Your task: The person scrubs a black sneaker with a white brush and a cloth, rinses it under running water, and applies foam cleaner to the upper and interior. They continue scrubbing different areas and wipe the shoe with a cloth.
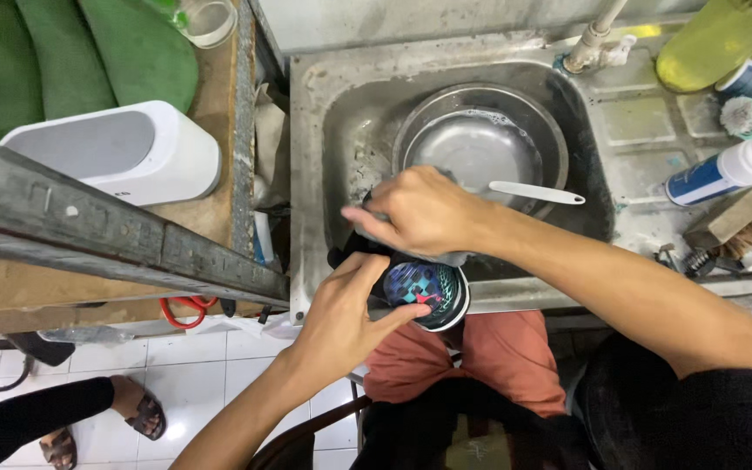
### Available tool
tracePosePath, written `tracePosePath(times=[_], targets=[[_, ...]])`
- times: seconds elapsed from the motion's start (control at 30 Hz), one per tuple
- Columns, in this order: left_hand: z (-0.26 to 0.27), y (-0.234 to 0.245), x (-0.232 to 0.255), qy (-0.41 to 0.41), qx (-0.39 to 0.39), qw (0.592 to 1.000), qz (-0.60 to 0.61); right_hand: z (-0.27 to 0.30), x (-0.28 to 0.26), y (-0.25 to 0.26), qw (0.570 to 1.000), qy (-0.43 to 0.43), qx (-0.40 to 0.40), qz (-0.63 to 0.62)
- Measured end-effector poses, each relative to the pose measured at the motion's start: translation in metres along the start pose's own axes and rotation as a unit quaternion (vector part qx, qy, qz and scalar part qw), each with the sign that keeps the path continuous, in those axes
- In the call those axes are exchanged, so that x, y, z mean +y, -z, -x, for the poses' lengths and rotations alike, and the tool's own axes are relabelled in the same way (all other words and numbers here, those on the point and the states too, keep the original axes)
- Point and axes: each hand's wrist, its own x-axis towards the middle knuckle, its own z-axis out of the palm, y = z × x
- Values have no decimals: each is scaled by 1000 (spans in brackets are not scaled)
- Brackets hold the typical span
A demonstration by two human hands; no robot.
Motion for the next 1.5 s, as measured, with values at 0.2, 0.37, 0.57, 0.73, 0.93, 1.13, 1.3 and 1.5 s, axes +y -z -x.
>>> tracePosePath(times=[0.2,0.37,0.57,0.73,0.93,1.13,1.3,1.5], targets=[[-7,-6,6,-22,11,999,-23,-6,42,-30,919,-265,271,-107],[-6,-10,3,-27,-1,997,-67,103,-11,51,897,-290,329,56],[-7,-11,0,8,-8,998,-54,206,-84,23,932,-310,-67,-174],[-11,-9,7,-43,0,998,-48,139,-55,53,931,-357,26,-75],[-12,-12,11,-57,10,997,-42,102,81,-21,945,-245,-85,199],[-11,-20,12,-59,32,995,-75,95,119,-60,837,-295,-329,323],[-8,-26,12,-68,66,985,-146,76,115,-18,879,-422,-198,95],[-4,-27,25,-109,75,965,-227,52,86,46,958,-242,151,36]])
